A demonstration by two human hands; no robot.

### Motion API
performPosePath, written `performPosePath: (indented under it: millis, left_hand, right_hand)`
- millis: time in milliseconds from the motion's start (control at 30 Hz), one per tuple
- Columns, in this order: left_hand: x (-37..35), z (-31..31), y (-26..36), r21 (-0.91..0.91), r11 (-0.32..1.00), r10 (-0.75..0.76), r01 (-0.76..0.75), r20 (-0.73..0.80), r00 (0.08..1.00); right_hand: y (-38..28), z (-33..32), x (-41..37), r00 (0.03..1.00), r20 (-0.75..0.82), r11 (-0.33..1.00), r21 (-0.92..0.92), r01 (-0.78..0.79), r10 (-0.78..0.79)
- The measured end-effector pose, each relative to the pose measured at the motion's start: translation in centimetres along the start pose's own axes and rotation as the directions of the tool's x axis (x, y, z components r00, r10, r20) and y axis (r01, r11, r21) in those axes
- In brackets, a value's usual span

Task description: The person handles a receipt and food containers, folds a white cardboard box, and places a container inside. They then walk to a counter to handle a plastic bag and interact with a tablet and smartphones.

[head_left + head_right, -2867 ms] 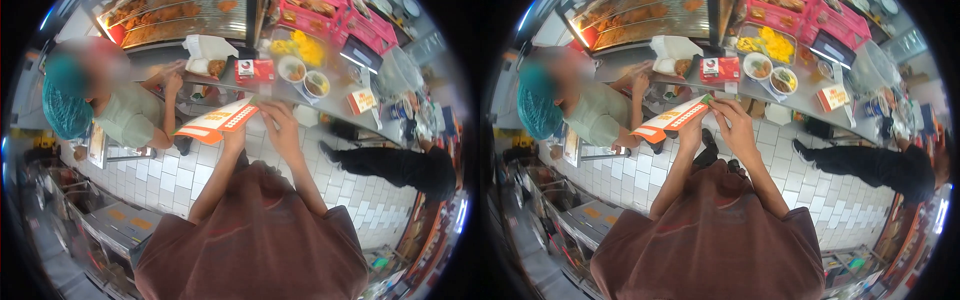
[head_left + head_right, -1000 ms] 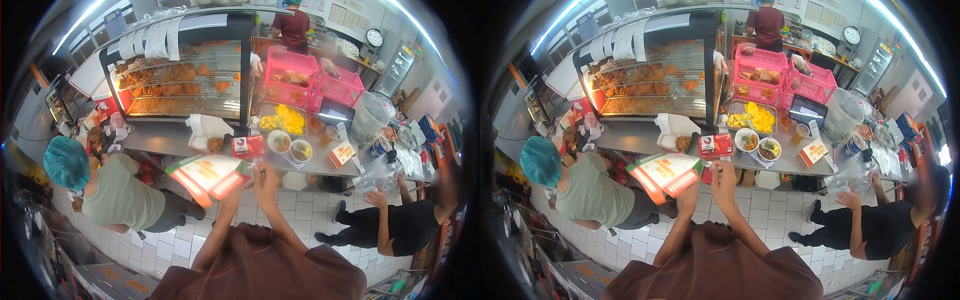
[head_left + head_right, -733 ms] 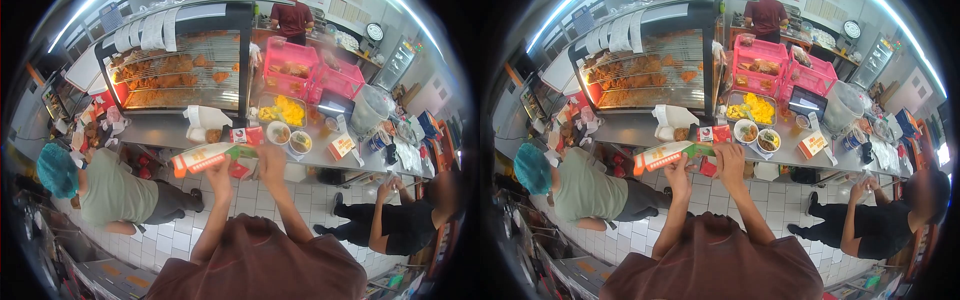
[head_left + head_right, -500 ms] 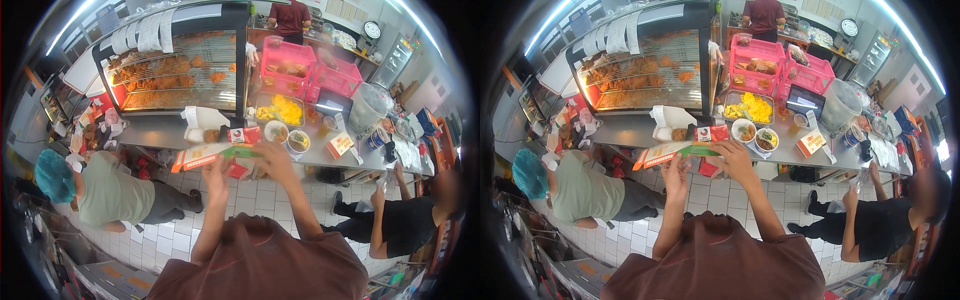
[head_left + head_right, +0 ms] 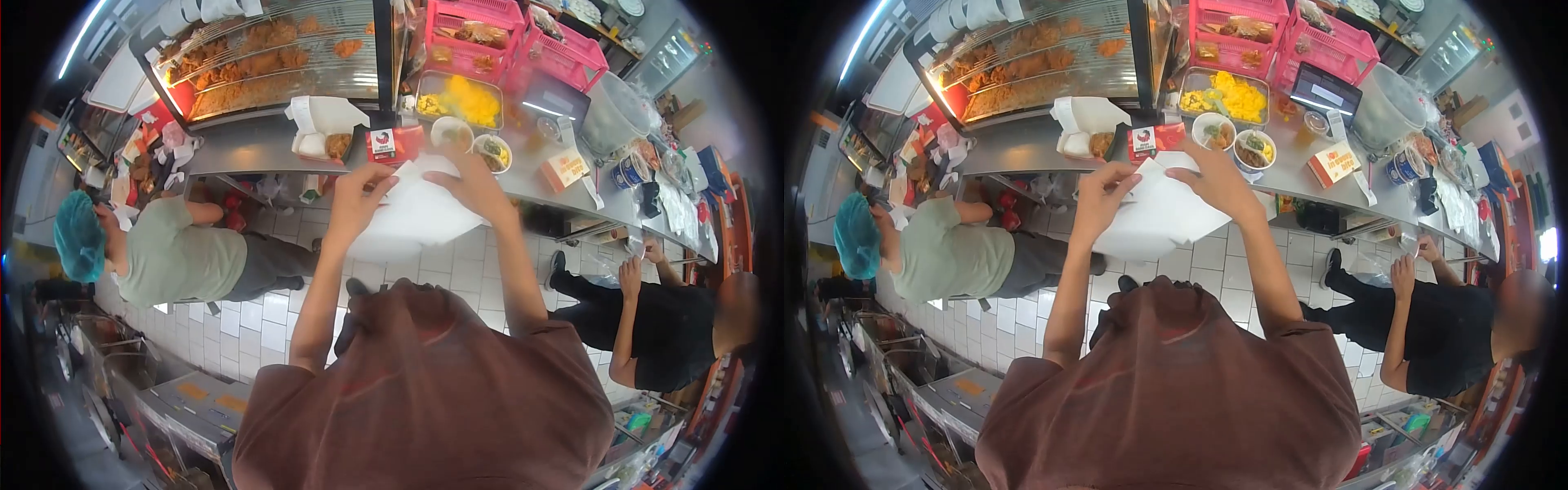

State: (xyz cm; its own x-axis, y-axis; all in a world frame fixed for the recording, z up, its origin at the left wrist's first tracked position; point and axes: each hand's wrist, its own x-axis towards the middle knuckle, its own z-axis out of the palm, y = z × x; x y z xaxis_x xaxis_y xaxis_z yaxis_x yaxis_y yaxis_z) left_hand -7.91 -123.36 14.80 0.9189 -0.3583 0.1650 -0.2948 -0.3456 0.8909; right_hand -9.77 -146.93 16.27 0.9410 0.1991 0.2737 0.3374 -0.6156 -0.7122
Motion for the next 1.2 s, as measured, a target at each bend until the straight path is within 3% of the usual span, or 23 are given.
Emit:
performPosePath:
  millis: [100,200,333,400,467,533,600,667,733,800,933,1033,1133,1200]
  left_hand:
    - [-0.3,1.5,-0.3,-0.161,0.986,-0.025,0.036,0.071,0.997]
    - [-0.5,3.0,0.4,-0.074,0.997,-0.014,0.024,0.131,0.991]
    - [-0.5,3.8,-0.2,-0.087,0.996,0.03,-0.01,0.231,0.973]
    - [-0.7,4.3,-0.5,-0.304,0.934,-0.093,0.188,0.3,0.949]
    - [-0.7,4.7,-1.0,-0.361,0.909,-0.077,0.207,0.343,0.936]
    - [-0.9,5.3,-1.2,-0.416,0.881,-0.055,0.224,0.38,0.923]
    - [-0.9,6.0,-1.2,-0.374,0.912,-0.072,0.168,0.259,0.963]
    - [-1.1,6.5,-1.0,-0.311,0.938,-0.068,0.154,0.27,0.96]
    - [-1.4,6.7,-0.4,-0.25,0.96,-0.051,0.125,0.282,0.958]
    - [-1.8,6.9,0.9,-0.162,0.987,0.051,-0.011,0.244,0.969]
    - [-2.1,8.2,-1.1,-0.103,0.995,0.003,0.009,0.114,0.994]
    - [-3.0,9.1,0.3,-0.143,0.989,0.032,-0.023,0.066,0.997]
    - [-3.6,9.5,0.7,-0.027,1.0,0.004,-0.004,-0.01,1.0]
    - [-3.7,10.0,0.9,-0.121,0.992,-0.031,0.025,-0.049,0.998]
  right_hand:
    - [0.8,0.3,-1.5,1.0,0.0,1.0,-0.012,-0.009,0.009]
    - [1.6,1.0,-2.9,0.999,-0.008,0.999,-0.005,-0.053,0.053]
    - [2.3,0.8,-4.9,0.995,-0.086,0.993,0.106,-0.046,0.055]
    - [1.9,0.4,-5.8,0.993,-0.058,0.984,0.154,-0.09,0.1]
    - [1.8,0.2,-6.4,0.99,-0.028,0.971,0.202,-0.13,0.138]
    - [1.8,0.0,-6.8,0.988,0.002,0.98,0.126,-0.153,0.154]
    - [1.6,-0.1,-7.2,0.991,-0.012,0.981,0.145,-0.13,0.133]
    - [1.8,-0.2,-7.5,0.993,-0.032,0.981,0.161,-0.105,0.111]
    - [3.0,0.3,-7.7,0.994,-0.02,0.993,0.058,-0.107,0.109]
    - [3.2,1.0,-8.3,0.992,-0.056,0.993,0.034,-0.109,0.111]
    - [2.3,2.6,-9.1,0.966,-0.256,0.998,0.064,-0.027,0.043]
    - [0.4,2.6,-9.8,0.962,-0.269,0.998,0.005,-0.056,0.055]
    - [-0.3,3.0,-10.4,0.951,-0.295,0.993,-0.043,-0.107,0.09]
    - [-0.7,2.7,-10.7,0.941,-0.325,0.992,-0.049,-0.117,0.095]
